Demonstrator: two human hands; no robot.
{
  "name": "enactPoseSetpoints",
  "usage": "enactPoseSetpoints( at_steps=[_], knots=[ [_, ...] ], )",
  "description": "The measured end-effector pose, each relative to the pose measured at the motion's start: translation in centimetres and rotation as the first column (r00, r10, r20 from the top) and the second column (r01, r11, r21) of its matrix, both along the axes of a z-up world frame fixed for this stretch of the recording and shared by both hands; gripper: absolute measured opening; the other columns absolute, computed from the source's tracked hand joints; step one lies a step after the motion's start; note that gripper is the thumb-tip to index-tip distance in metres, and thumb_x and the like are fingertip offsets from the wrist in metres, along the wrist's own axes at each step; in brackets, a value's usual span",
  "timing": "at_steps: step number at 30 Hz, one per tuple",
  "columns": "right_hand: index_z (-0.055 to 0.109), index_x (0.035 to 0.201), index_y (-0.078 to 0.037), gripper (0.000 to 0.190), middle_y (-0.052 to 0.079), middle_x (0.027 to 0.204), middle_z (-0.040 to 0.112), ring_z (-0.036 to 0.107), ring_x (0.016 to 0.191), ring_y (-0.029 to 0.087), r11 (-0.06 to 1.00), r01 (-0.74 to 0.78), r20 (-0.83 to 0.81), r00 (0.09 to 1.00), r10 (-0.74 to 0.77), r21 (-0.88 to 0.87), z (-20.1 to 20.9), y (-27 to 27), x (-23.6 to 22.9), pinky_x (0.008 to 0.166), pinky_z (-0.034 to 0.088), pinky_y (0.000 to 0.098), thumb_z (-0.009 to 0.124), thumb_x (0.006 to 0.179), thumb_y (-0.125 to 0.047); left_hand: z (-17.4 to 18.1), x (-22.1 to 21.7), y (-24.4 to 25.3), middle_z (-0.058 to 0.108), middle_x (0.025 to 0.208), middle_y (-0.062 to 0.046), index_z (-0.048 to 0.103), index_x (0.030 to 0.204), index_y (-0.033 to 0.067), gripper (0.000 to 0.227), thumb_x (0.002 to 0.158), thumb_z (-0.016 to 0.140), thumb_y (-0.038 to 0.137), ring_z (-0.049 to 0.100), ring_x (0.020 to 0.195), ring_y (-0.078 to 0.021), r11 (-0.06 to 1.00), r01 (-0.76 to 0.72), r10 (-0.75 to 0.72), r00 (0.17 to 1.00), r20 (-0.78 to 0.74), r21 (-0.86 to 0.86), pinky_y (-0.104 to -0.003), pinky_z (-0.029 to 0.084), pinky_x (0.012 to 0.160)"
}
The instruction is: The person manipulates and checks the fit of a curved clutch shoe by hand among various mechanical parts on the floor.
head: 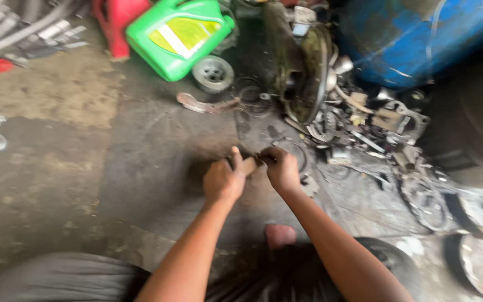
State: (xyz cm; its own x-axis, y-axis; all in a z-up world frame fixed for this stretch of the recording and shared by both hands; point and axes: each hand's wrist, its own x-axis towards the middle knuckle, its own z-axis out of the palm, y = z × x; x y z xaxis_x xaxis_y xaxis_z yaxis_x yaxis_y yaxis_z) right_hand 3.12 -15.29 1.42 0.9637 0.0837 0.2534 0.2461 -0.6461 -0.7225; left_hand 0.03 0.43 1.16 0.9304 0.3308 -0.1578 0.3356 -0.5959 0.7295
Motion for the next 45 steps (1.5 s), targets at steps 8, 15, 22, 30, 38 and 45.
enactPoseSetpoints(
  at_steps=[8,15,22,30,38,45],
  knots=[
    [0.078,0.092,-0.006,0.032,0.015,0.094,0.077,0.075,0.088,0.034,0.993,-0.036,0.175,0.983,0.054,-0.109,-1.5,-0.5,-0.4,0.081,0.059,0.039,0.058,0.075,0.011,0.7,-0.5,0.0,0.073,0.093,-0.028,0.077,0.082,-0.0007,0.076,0.101,0.03,0.056,0.07,0.09,-0.047,1.0,0.024,-0.025,0.999,-0.03,-0.007,-0.052,0.055,0.087],
    [0.076,0.094,-0.005,0.021,0.015,0.092,0.076,0.076,0.084,0.032,0.995,0.092,0.063,0.994,-0.089,-0.036,-0.9,0.4,-0.5,0.077,0.058,0.0377,0.065,0.081,0.008,0.6,-0.8,-0.1,0.073,0.093,-0.027,0.076,0.08,-0.0003,0.074,0.101,0.031,0.054,0.07,0.09,-0.0476,1.0,0.017,-0.017,1.0,-0.018,0.005,-0.054,0.054,0.086],
    [0.076,0.092,-0.006,0.026,0.012,0.092,0.077,0.076,0.085,0.03,1.0,-0.002,0.19,0.982,0.006,-0.023,0.2,1.1,-1.5,0.078,0.059,0.0363,0.06,0.081,0.011,0.1,0.0,-0.1,0.072,0.092,-0.028,0.076,0.082,-0.002,0.074,0.103,0.03,0.053,0.07,0.09,-0.0477,1.0,0.011,-0.009,0.998,-0.057,0.027,-0.053,0.054,0.087],
    [0.075,0.097,-0.005,0.026,0.013,0.094,0.076,0.079,0.084,0.027,0.992,0.029,0.053,0.998,-0.036,0.12,-0.2,1.8,-1.5,0.076,0.061,0.0347,0.06,0.082,0.011,-0.1,0.0,0.5,0.073,0.092,-0.027,0.076,0.084,-0.0009,0.069,0.102,0.03,0.047,0.07,0.089,-0.0468,0.999,0.004,-0.007,0.997,-0.076,-0.045,-0.052,0.055,0.087],
    [0.074,0.1,-0.005,0.026,0.016,0.097,0.073,0.071,0.091,0.036,0.985,-0.106,0.238,0.962,0.136,-0.136,-2.4,-0.2,-0.9,0.079,0.057,0.0405,0.071,0.075,0.004,-0.5,-0.3,0.8,0.073,0.092,-0.027,0.076,0.082,0.0003,0.069,0.101,0.032,0.049,0.07,0.089,-0.0468,0.999,0.013,-0.01,0.998,-0.054,0.047,-0.054,0.054,0.086],
    [0.076,0.099,-0.008,0.026,0.012,0.098,0.075,0.073,0.091,0.035,0.992,-0.099,0.256,0.96,0.115,-0.073,-0.4,0.6,-1.5,0.081,0.058,0.041,0.064,0.079,0.004,-0.3,0.3,0.2,0.072,0.089,-0.027,0.075,0.079,-0.0003,0.07,0.104,0.033,0.049,0.069,0.087,-0.0475,0.997,-0.016,0.016,1.0,0.004,0.08,-0.054,0.054,0.085]
  ],
)
